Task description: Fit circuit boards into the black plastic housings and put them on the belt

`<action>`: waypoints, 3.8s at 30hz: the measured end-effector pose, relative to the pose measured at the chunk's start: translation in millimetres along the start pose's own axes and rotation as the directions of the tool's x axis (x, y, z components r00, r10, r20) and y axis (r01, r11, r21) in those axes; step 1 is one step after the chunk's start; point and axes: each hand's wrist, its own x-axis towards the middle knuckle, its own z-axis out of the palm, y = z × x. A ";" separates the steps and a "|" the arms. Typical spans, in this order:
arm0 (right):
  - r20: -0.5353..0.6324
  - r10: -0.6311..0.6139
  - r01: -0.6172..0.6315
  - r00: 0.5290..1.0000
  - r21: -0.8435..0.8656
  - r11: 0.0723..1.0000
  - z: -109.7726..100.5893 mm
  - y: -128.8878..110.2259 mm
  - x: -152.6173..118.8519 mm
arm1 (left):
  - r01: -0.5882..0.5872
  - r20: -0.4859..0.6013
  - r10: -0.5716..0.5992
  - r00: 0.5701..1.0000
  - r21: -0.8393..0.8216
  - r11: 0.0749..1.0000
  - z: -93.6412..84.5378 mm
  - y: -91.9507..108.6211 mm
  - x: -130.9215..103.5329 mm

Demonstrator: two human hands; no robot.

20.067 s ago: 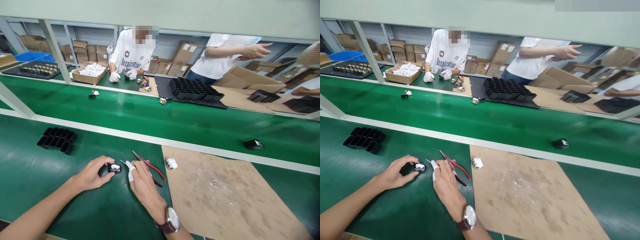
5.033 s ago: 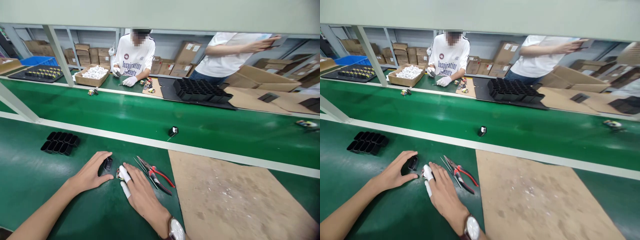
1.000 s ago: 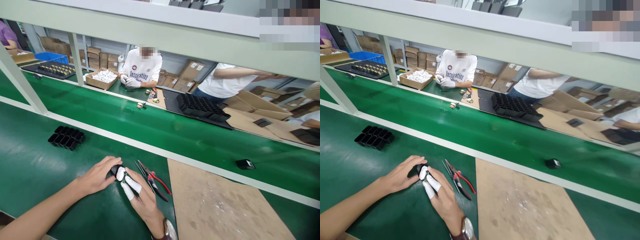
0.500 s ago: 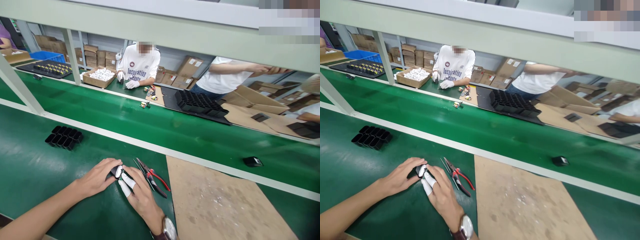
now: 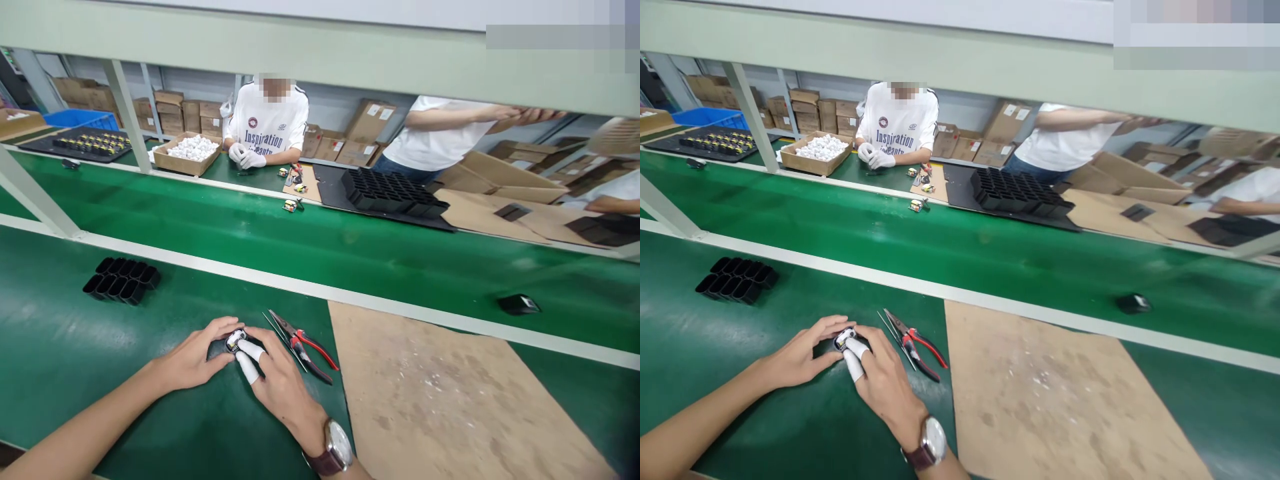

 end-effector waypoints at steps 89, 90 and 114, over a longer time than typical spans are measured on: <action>0.036 -0.141 0.143 0.989 -0.413 0.899 -21.2 -8.1 1.3 | 0.009 0.012 -0.011 1.000 0.183 0.983 -1.1 8.0 0.1; 0.038 -0.139 0.142 0.990 -0.415 0.899 -21.5 -7.6 1.4 | 0.016 0.013 -0.018 1.000 0.172 0.985 -1.7 8.6 0.2; 0.031 -0.096 0.101 0.995 -0.419 0.902 -20.7 -2.2 0.2 | 0.048 0.042 -0.052 0.998 0.080 0.996 -4.4 12.6 1.1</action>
